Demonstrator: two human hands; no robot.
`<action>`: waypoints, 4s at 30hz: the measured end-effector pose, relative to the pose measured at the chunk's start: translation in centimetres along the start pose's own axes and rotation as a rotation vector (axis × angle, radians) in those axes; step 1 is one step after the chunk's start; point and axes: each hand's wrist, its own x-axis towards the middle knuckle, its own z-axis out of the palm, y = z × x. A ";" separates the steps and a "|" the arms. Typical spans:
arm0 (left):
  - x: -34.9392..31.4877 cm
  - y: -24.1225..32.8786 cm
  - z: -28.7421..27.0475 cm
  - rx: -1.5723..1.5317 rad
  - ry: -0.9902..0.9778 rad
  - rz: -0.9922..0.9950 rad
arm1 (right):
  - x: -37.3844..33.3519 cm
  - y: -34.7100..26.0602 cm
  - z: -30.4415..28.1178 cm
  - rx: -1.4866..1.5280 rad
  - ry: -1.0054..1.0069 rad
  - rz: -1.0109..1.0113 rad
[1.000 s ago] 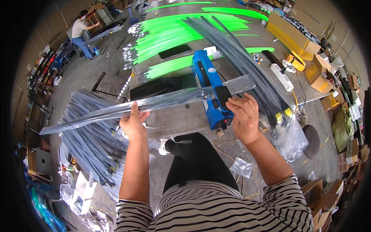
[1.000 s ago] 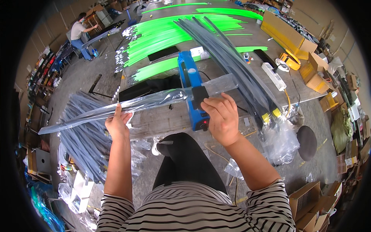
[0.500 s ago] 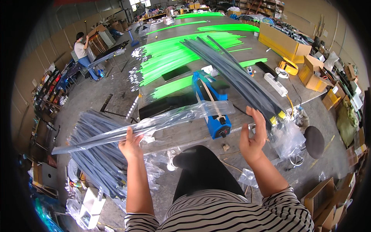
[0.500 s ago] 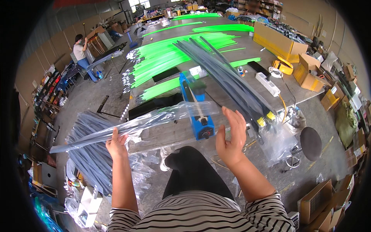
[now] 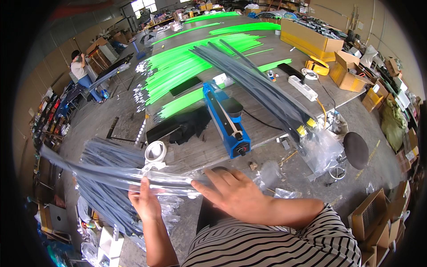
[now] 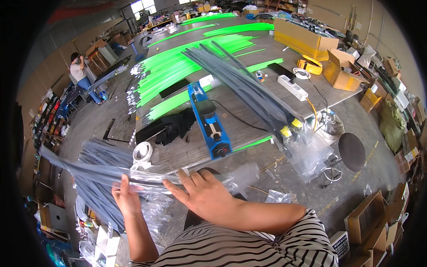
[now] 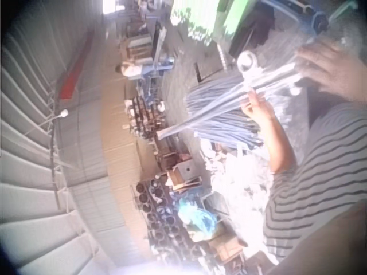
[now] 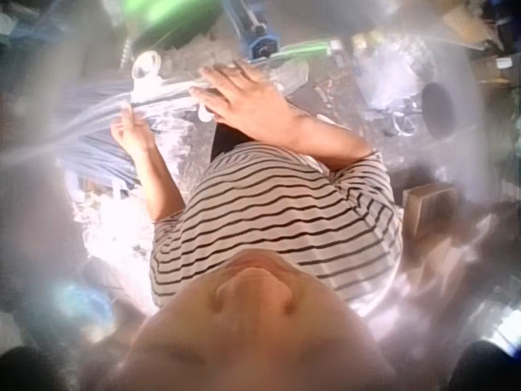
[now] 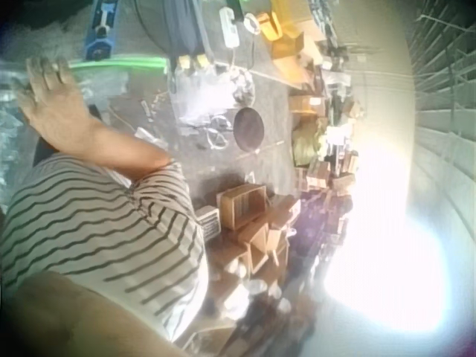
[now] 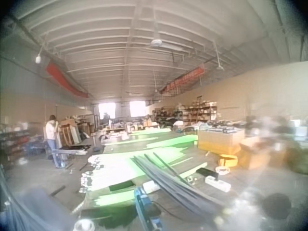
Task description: The person repeatedly picks up long, thin poles from a pile on a workbench and wraps them in clear plastic bags. They use a blue handheld heat-sealing tool to seal the bags around the poles. The wrapped poles are then placed back onto the workbench.
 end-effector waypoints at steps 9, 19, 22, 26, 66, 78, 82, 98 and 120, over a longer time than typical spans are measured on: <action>-1.2 1.4 1.4 0.299 -0.565 -0.038 | -4.5 7.0 -2.7 0.009 0.042 0.485; -2.4 -9.0 -15.0 1.051 -0.087 -0.340 | -9.2 27.6 -2.6 -0.563 -0.243 0.709; -2.8 -10.9 -21.5 1.376 0.236 -0.358 | -9.5 30.4 -0.7 -0.696 -0.394 0.735; -0.9 -10.3 -25.3 1.598 0.453 -0.487 | -8.0 29.6 -0.2 -0.712 -0.167 0.569; 1.7 -10.5 -16.3 -0.335 0.591 -0.440 | -11.2 3.4 9.7 1.078 -0.574 0.581; -1.7 -11.6 -11.6 -0.488 0.291 -0.538 | -13.9 3.9 9.4 1.267 -0.564 0.653; -1.3 -10.6 -12.6 -0.394 0.231 -0.564 | -12.6 3.6 9.4 1.084 -0.473 0.649; 3.2 -8.2 -19.4 -0.220 0.310 -0.554 | -11.7 4.9 8.1 1.082 -0.481 0.498; 4.6 -6.5 -32.8 -0.197 0.446 -0.387 | -16.8 9.7 9.7 1.459 0.354 1.448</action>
